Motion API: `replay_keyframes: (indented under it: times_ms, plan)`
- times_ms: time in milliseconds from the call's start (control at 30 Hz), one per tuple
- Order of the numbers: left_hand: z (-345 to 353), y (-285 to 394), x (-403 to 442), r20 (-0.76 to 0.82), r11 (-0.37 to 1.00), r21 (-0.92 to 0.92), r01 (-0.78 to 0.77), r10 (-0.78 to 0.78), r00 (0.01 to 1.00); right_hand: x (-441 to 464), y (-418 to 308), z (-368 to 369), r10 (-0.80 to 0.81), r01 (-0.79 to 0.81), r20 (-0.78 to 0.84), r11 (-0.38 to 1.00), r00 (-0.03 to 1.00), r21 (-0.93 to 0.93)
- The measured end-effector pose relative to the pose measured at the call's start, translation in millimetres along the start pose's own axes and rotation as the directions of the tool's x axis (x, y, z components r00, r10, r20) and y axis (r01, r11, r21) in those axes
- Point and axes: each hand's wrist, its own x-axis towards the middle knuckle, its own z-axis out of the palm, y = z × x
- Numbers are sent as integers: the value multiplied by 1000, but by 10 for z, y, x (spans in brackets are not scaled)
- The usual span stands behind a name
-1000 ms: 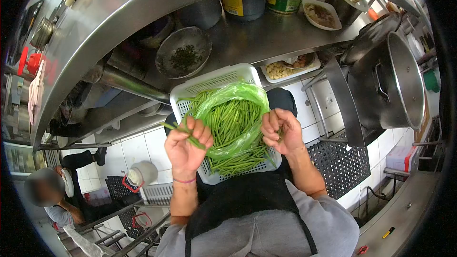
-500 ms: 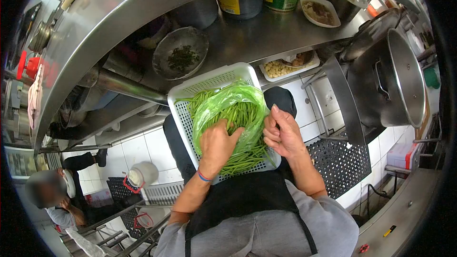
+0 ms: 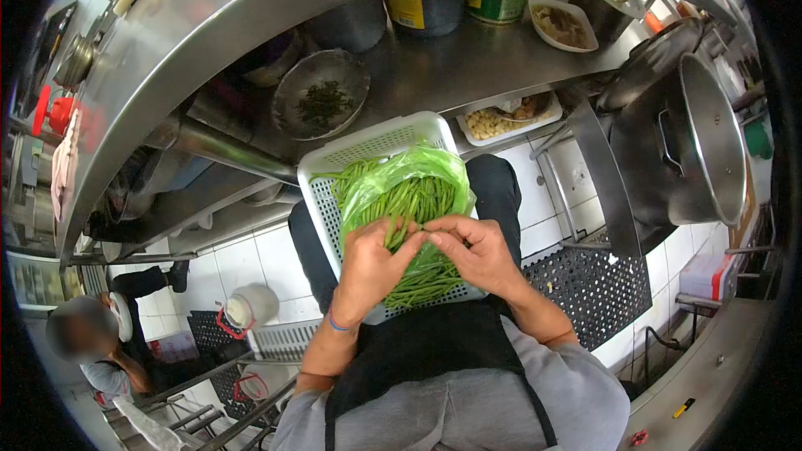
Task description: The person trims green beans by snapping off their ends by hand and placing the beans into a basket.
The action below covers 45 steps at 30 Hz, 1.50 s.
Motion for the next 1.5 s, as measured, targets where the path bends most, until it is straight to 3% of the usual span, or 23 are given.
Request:
replay_keyframes:
  times_ms: [67,167,267,433,467,533,600,667,733,767,900,1067,1167,1267,1333,1433,1467,1500]
  plan:
    - [-7,13,-25,-4,994,53,-95,96,995,3,-140,-13,26,-21,33,990,999,-142]
    - [-41,17,-55,30,988,93,-127,124,992,17,-174,8,-70,78,52,985,996,-154]
    - [-63,9,-90,32,982,143,-126,123,992,18,-15,59,-315,313,38,912,948,-267]
    - [-84,34,-118,96,962,254,-97,75,993,-1,48,81,-272,296,118,887,955,-354]
    - [-80,27,-114,77,973,211,-93,79,994,-6,47,95,-259,284,118,886,959,-367]
    - [-88,-21,-96,37,988,132,-85,81,996,4,15,128,-202,189,-31,952,979,-240]
    - [-60,-95,-68,-20,967,-252,45,-52,998,32,-42,102,-48,43,-75,997,996,-65]
    - [-86,-105,-50,11,810,-555,189,-220,975,53,-78,-33,182,-181,5,975,983,129]
    - [-174,-72,-35,126,571,-746,344,-386,914,52,-61,-61,217,-234,100,948,971,215]
    - [-150,-123,-33,116,536,-783,315,-372,921,43,-66,-64,231,-261,145,936,962,236]
    - [-121,-153,-45,103,562,-766,313,-374,922,4,-66,99,171,-233,219,925,961,301]
    - [-79,-111,-23,-5,661,-715,228,-331,944,-18,39,211,135,-159,171,978,976,135]
    - [-112,-163,-38,30,728,-633,263,-316,948,21,-30,183,114,-115,133,993,985,2]
    - [-104,-29,-84,97,703,-658,268,-273,957,43,-83,179,52,-48,64,997,997,-65]
    - [-28,-43,-135,120,787,-583,201,-162,980,39,-46,164,41,-37,47,996,998,-81]
    - [-84,106,-180,167,897,-425,124,-57,984,62,97,181,-42,36,-103,997,994,-62]
    - [-107,159,-190,187,926,-363,100,-32,982,60,111,128,87,-71,-114,988,990,136]
    - [-85,149,-228,159,898,-437,45,28,987,67,92,40,215,-171,-101,928,971,330]
